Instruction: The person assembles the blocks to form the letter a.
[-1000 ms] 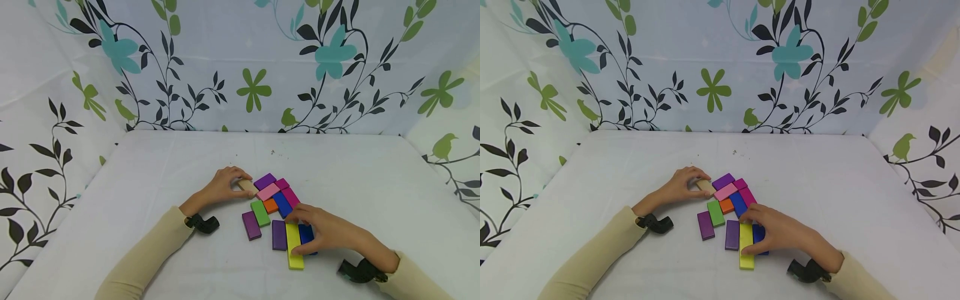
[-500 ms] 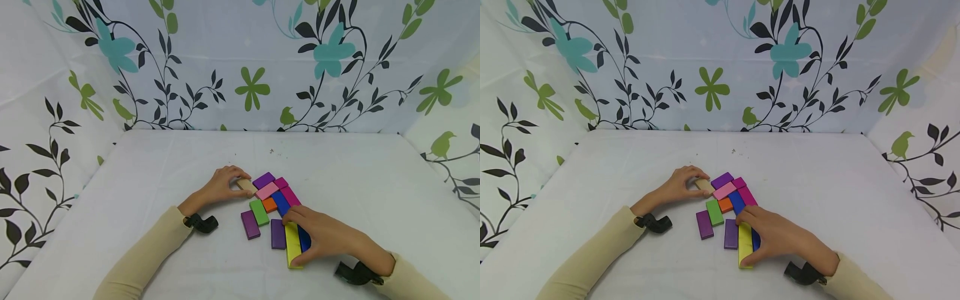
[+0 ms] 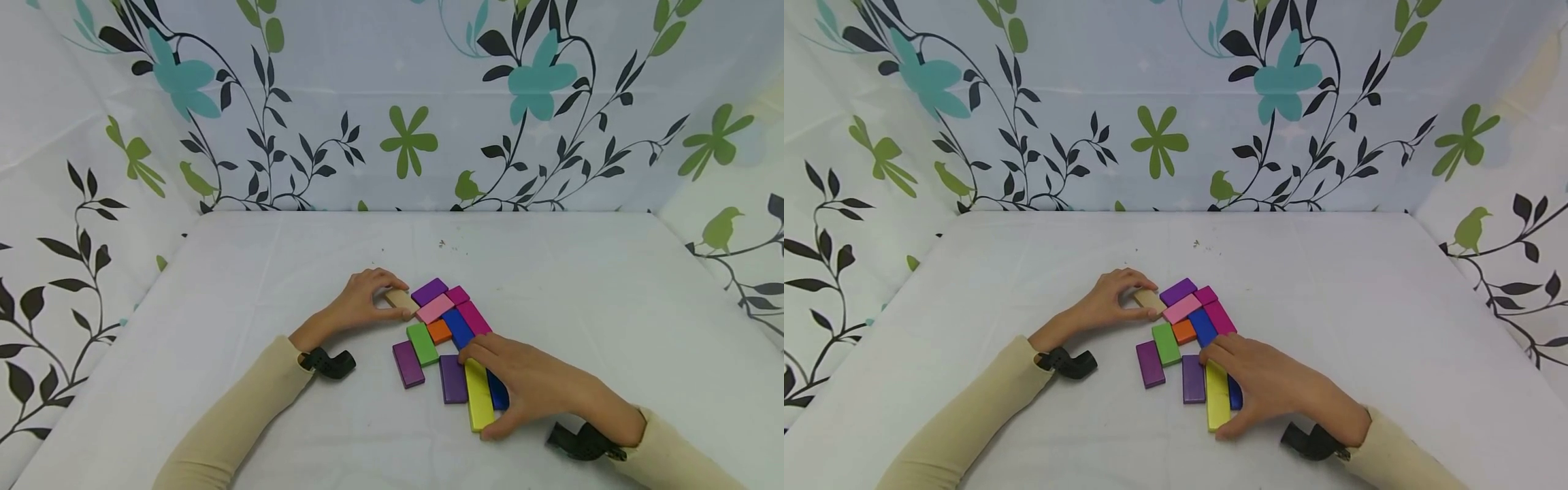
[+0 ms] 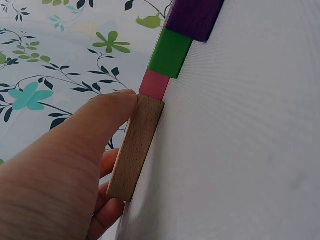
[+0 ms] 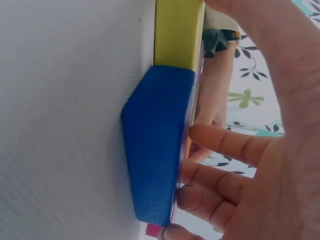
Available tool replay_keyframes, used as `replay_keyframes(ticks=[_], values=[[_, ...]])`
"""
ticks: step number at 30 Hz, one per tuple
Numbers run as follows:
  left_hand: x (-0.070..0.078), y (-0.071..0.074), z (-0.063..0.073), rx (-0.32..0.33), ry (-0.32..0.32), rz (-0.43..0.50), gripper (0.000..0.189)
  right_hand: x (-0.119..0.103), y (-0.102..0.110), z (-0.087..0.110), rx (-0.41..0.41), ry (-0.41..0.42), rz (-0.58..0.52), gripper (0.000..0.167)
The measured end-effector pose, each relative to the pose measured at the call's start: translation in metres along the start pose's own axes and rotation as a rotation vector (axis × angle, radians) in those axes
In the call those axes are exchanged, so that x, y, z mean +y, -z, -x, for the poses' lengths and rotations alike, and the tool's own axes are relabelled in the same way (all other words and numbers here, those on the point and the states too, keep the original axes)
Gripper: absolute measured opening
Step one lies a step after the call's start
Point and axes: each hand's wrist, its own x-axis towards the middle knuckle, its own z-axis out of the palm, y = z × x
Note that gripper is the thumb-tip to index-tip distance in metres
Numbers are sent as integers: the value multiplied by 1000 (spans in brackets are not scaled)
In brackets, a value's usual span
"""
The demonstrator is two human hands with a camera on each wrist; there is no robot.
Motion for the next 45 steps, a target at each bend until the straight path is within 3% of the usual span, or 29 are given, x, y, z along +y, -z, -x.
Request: replay_keyframes(ticks=[6, 20, 29, 45], values=[[1, 1, -1, 7, -7, 4, 42, 0, 3, 0, 12, 9, 39, 80], [1, 0, 2, -2, -3, -6, 43, 3, 10, 3, 7, -15, -26, 75], [1, 1, 2, -7, -5, -20, 45, 7, 10, 4, 68, 67, -36, 69], [0, 0, 0, -20, 13, -17, 47, 14, 15, 4, 119, 132, -64, 65]])
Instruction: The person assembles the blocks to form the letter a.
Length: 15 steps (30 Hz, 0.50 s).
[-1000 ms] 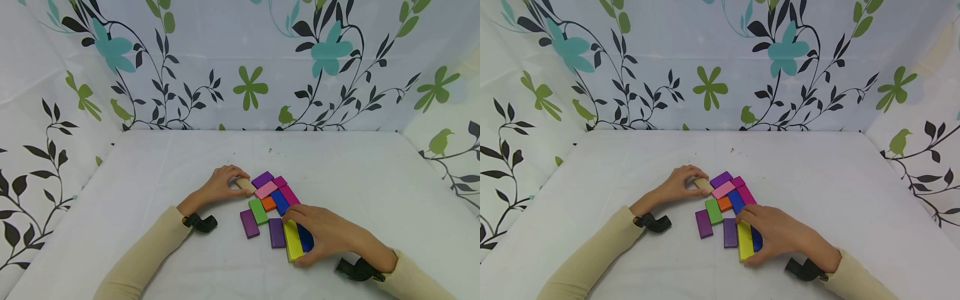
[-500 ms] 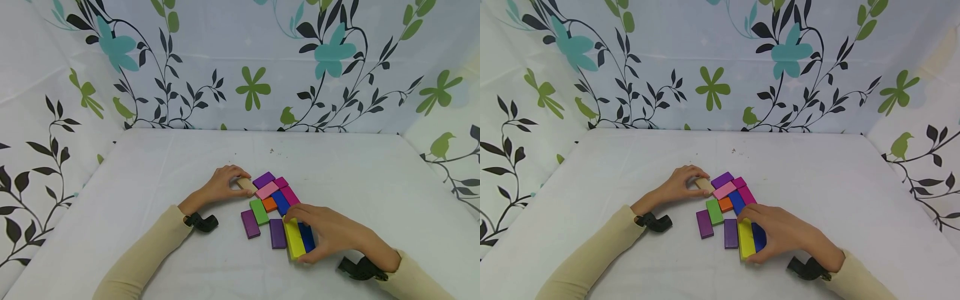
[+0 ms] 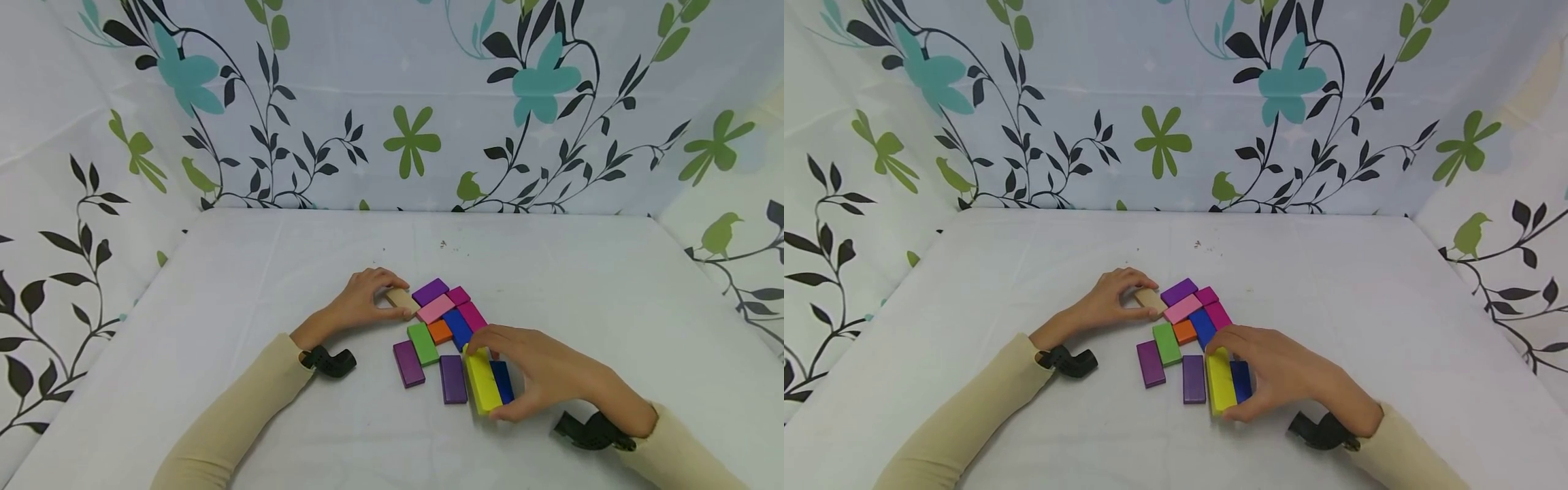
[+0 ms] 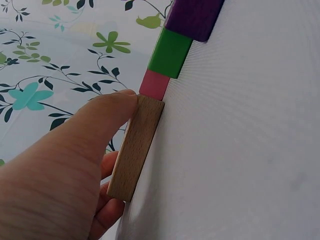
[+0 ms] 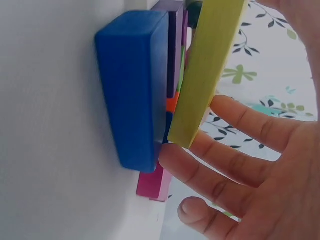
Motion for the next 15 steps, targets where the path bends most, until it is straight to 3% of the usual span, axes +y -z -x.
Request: replay_keyframes(ticks=[8, 15], values=[[-2, 0, 0, 0, 9, 4, 48, 6, 3, 0, 28, 20, -46, 66], [-2, -2, 0, 2, 5, -17, 49, 10, 6, 0, 8, -31, -143, 67]])
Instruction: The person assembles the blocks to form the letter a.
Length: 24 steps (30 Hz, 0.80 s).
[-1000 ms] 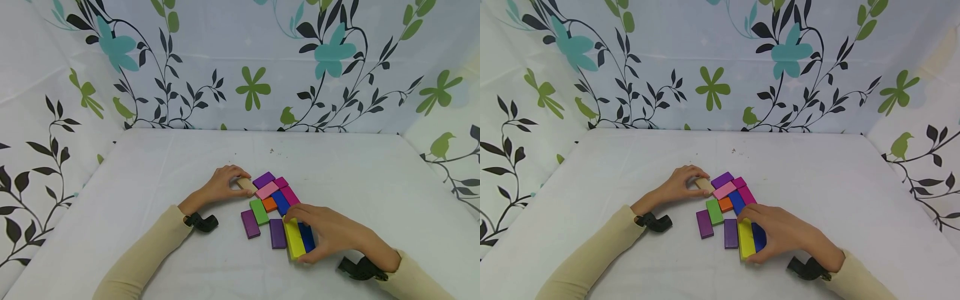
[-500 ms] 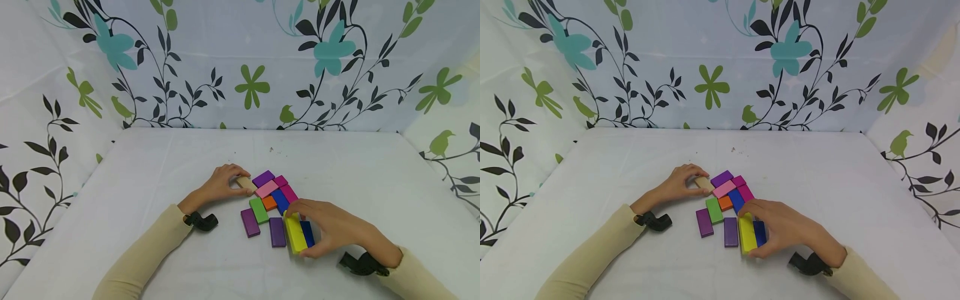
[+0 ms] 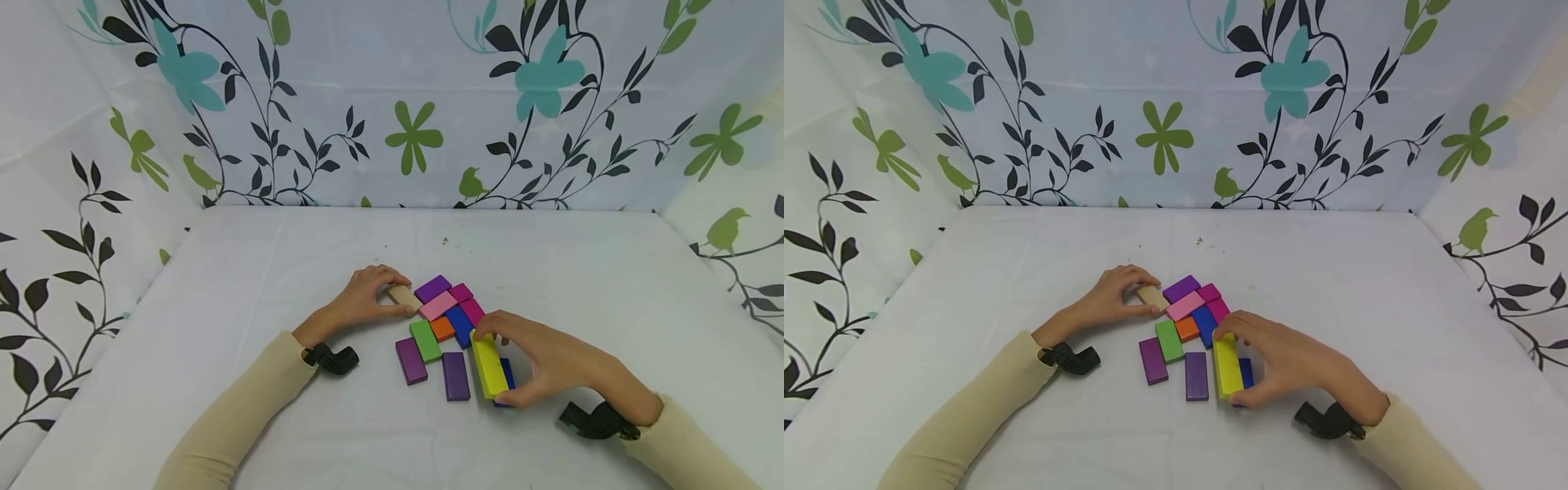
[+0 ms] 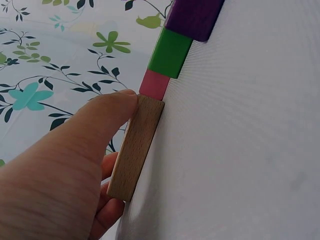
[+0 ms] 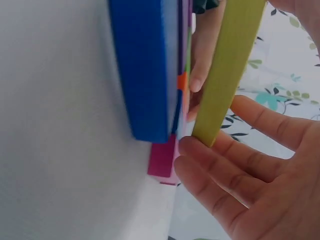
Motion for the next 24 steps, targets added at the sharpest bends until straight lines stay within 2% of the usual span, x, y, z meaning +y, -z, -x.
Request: replay_keyframes(ticks=[8, 24], values=[[-1, 0, 0, 4, 0, 5, 48, 7, 3, -2, 43, -14, -4, 73], [0, 1, 0, 5, -3, 16, 46, 27, 7, -11, 116, -5, 37, 71]])
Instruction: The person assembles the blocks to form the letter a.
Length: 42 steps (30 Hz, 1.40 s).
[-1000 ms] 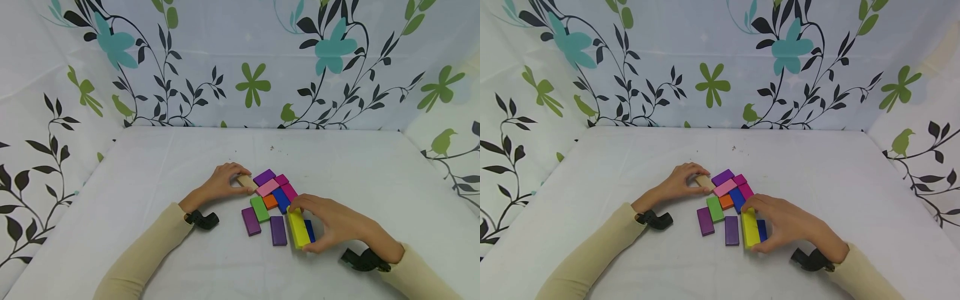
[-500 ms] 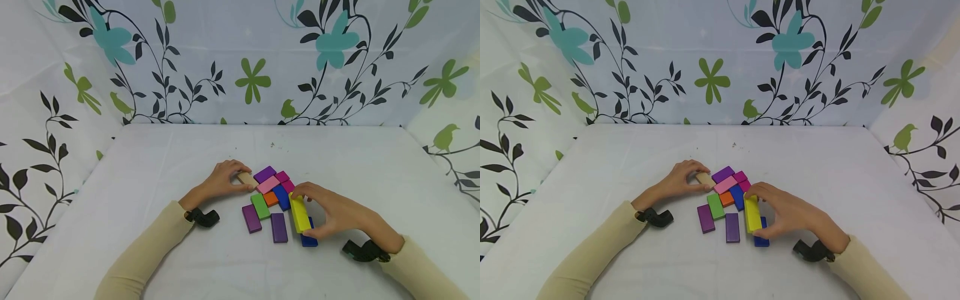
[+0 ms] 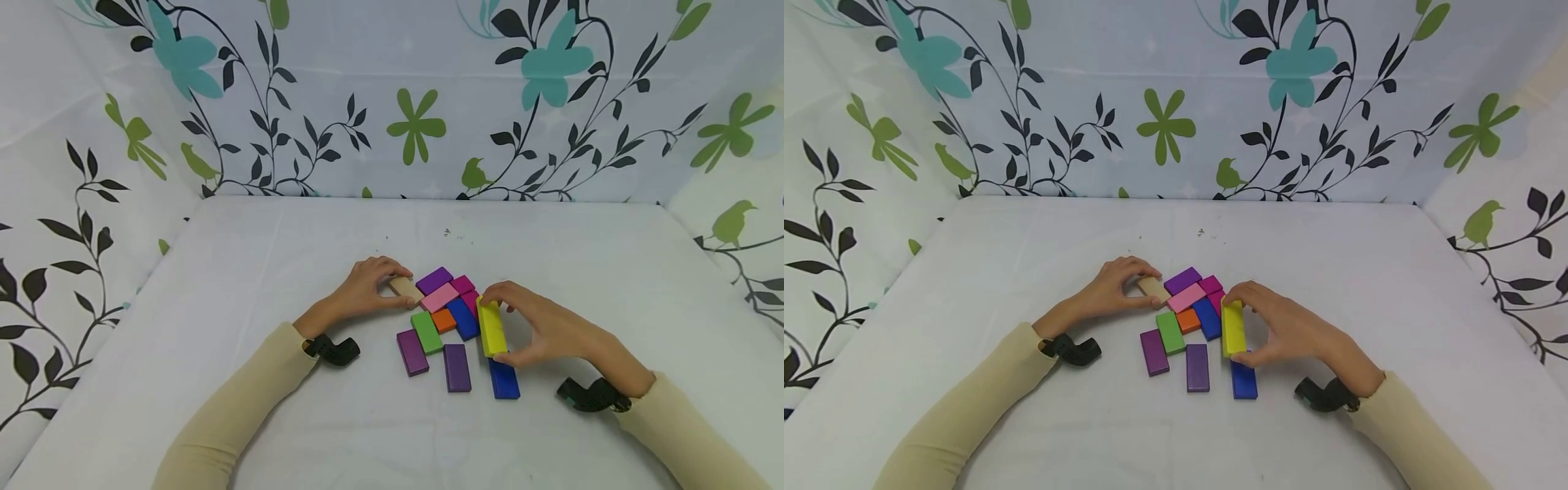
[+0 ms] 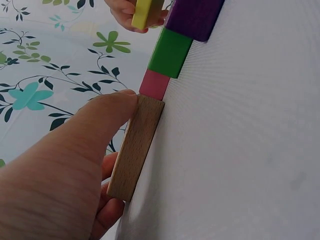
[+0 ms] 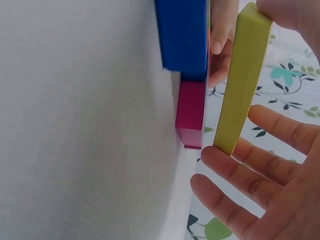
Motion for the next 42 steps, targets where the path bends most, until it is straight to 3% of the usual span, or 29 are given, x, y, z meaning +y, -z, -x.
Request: replay_keyframes(ticks=[6, 18, 27, 34, 42], values=[[-1, -1, -1, 0, -4, 1, 46, 9, 2, -4, 5, -10, -38, 70], [0, 1, 1, -1, 13, 1, 47, 28, 10, -15, 33, 58, -32, 70], [0, 1, 0, 4, -8, 17, 46, 40, 15, -20, 14, -33, -38, 69], [-2, 0, 0, 6, -15, 16, 46, 52, 16, -26, 21, -15, -60, 66], [-1, 0, 0, 10, -22, 18, 46, 67, 21, -30, 22, -58, -87, 65]])
